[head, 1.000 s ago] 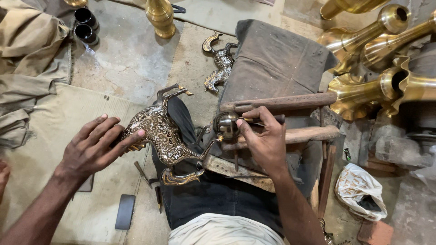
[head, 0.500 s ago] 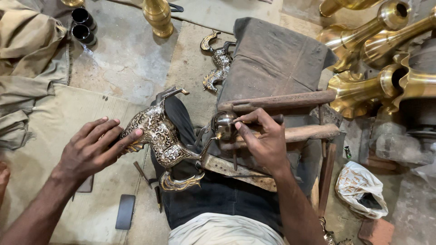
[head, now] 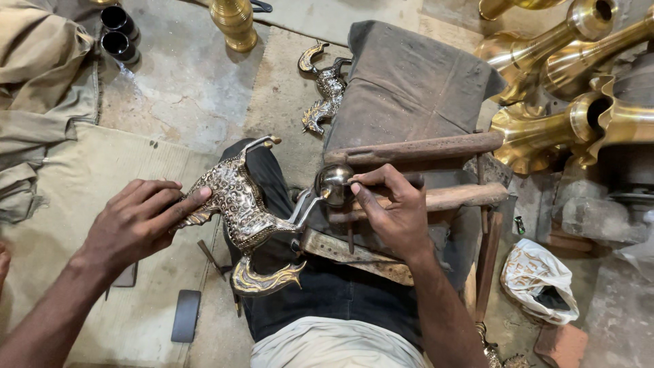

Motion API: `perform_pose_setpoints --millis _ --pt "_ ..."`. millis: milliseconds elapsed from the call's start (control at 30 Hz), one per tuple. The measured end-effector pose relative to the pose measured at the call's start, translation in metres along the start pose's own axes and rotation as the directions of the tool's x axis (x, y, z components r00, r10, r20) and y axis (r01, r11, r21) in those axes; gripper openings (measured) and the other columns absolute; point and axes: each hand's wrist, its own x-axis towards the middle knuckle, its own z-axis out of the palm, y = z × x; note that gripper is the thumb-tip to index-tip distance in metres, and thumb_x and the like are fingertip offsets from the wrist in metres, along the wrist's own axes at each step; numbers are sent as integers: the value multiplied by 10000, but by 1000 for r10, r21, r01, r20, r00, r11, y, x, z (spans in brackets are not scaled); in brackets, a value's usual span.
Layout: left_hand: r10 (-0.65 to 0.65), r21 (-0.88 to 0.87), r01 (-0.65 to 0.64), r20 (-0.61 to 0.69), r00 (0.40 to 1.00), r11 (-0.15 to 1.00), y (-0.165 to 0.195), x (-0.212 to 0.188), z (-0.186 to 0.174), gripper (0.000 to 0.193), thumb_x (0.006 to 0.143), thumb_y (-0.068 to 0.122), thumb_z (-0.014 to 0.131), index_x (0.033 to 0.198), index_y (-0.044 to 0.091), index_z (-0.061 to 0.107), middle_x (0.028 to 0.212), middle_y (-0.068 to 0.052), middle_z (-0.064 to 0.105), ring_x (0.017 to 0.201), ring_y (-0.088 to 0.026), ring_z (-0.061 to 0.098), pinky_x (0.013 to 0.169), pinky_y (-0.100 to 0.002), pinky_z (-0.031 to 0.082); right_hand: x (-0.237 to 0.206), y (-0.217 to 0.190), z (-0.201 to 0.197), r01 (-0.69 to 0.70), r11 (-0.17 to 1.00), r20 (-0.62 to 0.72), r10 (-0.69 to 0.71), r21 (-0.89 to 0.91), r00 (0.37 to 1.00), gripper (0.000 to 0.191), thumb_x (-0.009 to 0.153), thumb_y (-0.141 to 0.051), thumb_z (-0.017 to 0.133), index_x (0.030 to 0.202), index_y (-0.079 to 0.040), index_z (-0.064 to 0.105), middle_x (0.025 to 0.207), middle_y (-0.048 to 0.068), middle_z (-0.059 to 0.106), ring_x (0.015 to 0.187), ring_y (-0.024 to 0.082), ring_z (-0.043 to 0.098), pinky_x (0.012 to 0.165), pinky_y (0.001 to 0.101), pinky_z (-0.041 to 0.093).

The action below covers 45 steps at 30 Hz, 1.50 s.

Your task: The person sits on the workshop floor holding an ornate brass horse figurine and presses its surfaces against a spinning spherical polishing head on a spindle, rotating and repositioning the figurine repeatedly to polish different areas. They briefly reach up to handle a large brass vessel and adjust the machine before resuming polishing.

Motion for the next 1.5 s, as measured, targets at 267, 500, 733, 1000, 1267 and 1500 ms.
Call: perform_pose_setpoints --millis 267,500,733,1000,1267,1500 --pt "-81 -134 99 131 988 986 2 4 -4 869 602 27 758 1422 247 574 965 -31 707 931 -245 645 852 -398 546 -4 3 1 11 1000 21 -11 28 1000 97 965 -22 728 1045 -1 678 1041 82 752 1009 124 727 897 262 609" --pt "-201 -219 271 295 934 937 1 6 -6 836 728 121 786 1499 339 546 862 -39 703 833 -240 646 785 -399 564 -4 7 2 35 998 8 -35 46 999 100 969 -18 727 1048 5 670 1054 91 743 1028 135 721 916 270 606" --pt "-295 -339 457 433 852 823 5 13 -14 645 817 356 778 1435 406 600 781 -52 713 641 -222 666 645 -427 546 -6 10 3 55 997 -3 -55 46 998 110 963 -8 734 1052 4 670 1056 92 734 1036 147 725 922 275 614" --pt "-285 -442 541 523 803 715 6 22 -23 627 806 376 779 1416 330 642 620 -99 673 518 -232 568 567 -421 482 -9 9 3 109 994 -8 -109 26 994 112 955 20 731 1051 11 674 1051 107 735 1042 163 730 905 278 610" --pt "-401 -279 785 737 544 552 -1 25 -19 495 816 419 840 1259 211 767 577 -190 682 515 -245 481 562 -450 428 -11 9 4 175 984 -18 -175 8 984 118 942 44 731 1036 5 673 1055 113 741 1041 187 745 906 298 631" --pt "-325 -525 800 732 599 290 -8 20 -9 468 761 389 826 1139 115 823 614 -91 760 565 -183 700 545 -360 578 -14 13 8 212 977 -69 -212 2 975 133 931 65 740 1026 12 662 1040 126 731 1032 206 738 895 305 613"
